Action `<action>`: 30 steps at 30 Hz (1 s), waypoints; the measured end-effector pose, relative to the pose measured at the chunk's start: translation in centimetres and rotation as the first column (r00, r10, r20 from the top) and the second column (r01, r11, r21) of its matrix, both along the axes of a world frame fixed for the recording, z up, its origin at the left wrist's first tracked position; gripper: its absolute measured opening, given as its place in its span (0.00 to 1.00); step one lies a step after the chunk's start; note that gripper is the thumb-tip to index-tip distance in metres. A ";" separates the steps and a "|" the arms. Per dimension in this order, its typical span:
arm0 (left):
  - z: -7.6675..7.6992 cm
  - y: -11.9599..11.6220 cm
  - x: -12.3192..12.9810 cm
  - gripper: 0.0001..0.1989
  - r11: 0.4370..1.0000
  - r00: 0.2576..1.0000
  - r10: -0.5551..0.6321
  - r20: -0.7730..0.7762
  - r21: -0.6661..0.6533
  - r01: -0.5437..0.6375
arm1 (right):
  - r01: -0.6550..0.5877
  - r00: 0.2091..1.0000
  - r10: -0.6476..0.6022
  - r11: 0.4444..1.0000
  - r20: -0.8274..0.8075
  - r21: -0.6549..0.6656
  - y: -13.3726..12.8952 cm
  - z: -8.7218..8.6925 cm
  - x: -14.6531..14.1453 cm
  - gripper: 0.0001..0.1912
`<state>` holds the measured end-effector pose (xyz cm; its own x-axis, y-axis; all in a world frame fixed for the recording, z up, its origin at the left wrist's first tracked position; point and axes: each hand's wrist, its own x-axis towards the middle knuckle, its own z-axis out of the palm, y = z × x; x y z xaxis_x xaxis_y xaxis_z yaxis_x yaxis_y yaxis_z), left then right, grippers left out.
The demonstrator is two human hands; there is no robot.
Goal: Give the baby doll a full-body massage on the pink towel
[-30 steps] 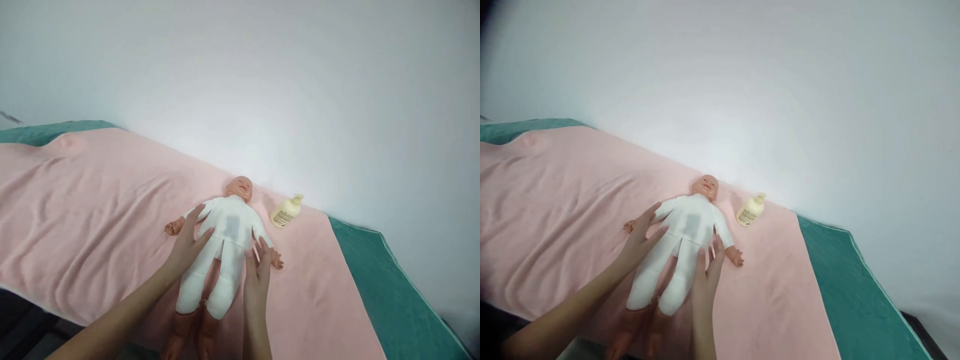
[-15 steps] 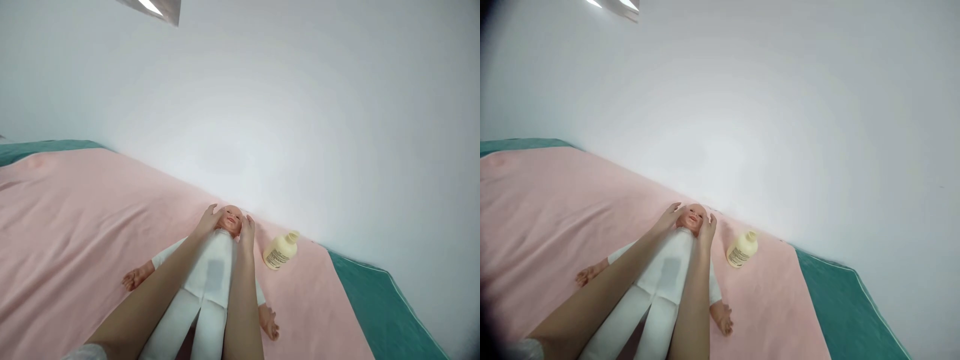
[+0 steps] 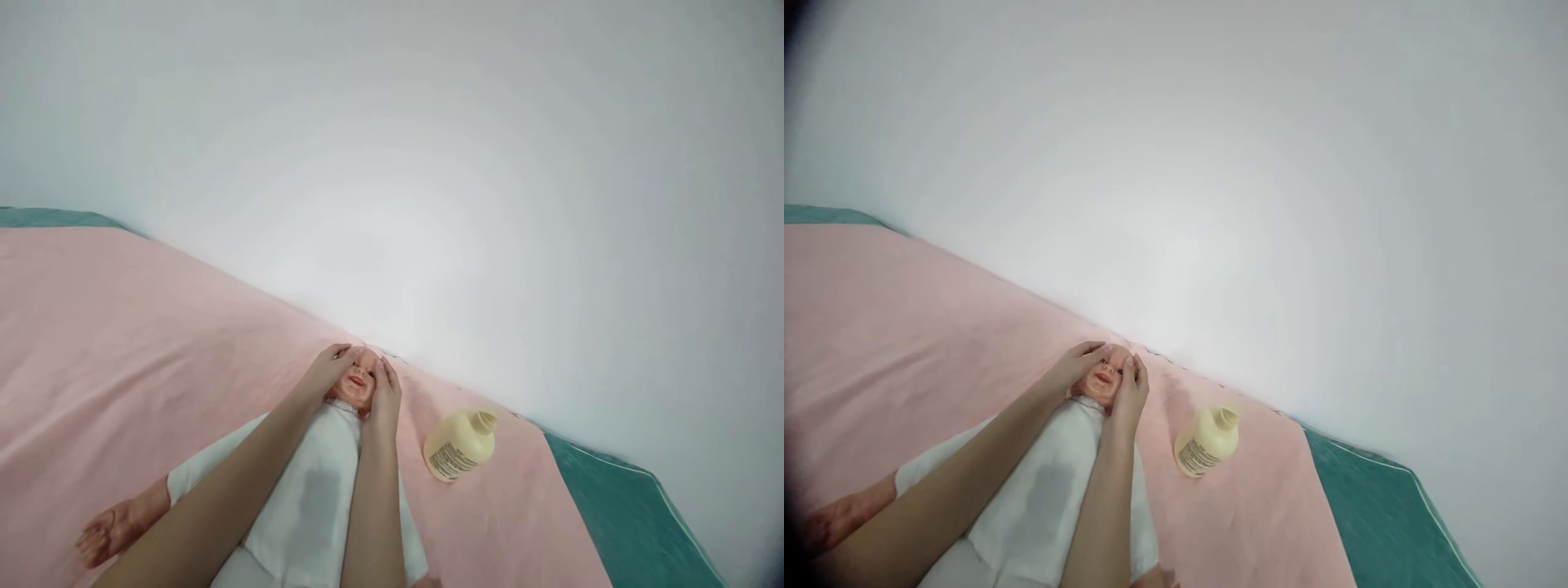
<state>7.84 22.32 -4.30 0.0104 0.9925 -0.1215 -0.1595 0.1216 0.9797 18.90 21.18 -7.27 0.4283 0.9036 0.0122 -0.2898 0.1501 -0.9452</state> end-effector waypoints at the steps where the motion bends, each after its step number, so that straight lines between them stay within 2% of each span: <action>1: -0.1 0.1 0.0 0.23 1.000 1.000 0.004 -0.009 0.000 -0.004 | -0.002 0.999 0.000 1.000 -0.048 -0.028 -0.1 0.1 0.0 0.26; 4: 0.0 0.0 -0.1 0.21 0.999 0.998 0.036 -0.051 0.007 -0.036 | -0.019 0.995 0.013 0.999 -0.100 -0.051 -0.3 0.3 0.0 0.25; 6: 0.1 -0.1 -0.1 0.20 0.999 0.999 0.034 -0.037 -0.020 -0.035 | -0.016 0.999 0.015 0.999 -0.049 -0.037 -0.4 0.2 -0.1 0.25; 9: 0.2 -0.4 -0.2 0.25 0.999 0.999 0.019 -0.037 -0.043 -0.021 | 0.029 0.999 -0.029 0.999 0.021 -0.029 -0.4 0.0 -0.3 0.27; 13: -0.2 -0.4 -0.2 0.22 0.999 0.991 0.050 -0.121 0.023 -0.047 | 0.066 0.996 -0.064 0.997 0.059 -0.034 -0.6 0.1 -0.7 0.29; 17: -0.2 -0.4 -0.1 0.24 0.999 0.996 0.008 -0.092 0.042 -0.004 | 0.101 0.991 -0.096 0.994 0.089 -0.051 -1.0 0.4 -0.9 0.27; 22: -0.1 -0.3 -0.1 0.23 0.998 0.996 0.015 -0.088 0.062 -0.010 | 0.087 0.996 -0.085 0.995 0.033 -0.057 -1.3 0.6 -0.7 0.23; 30: -1.9 0.9 0.2 0.21 0.998 0.998 0.043 0.040 0.052 -0.045 | 0.053 0.996 -0.061 0.993 -0.072 -0.105 -0.8 0.4 -0.1 0.21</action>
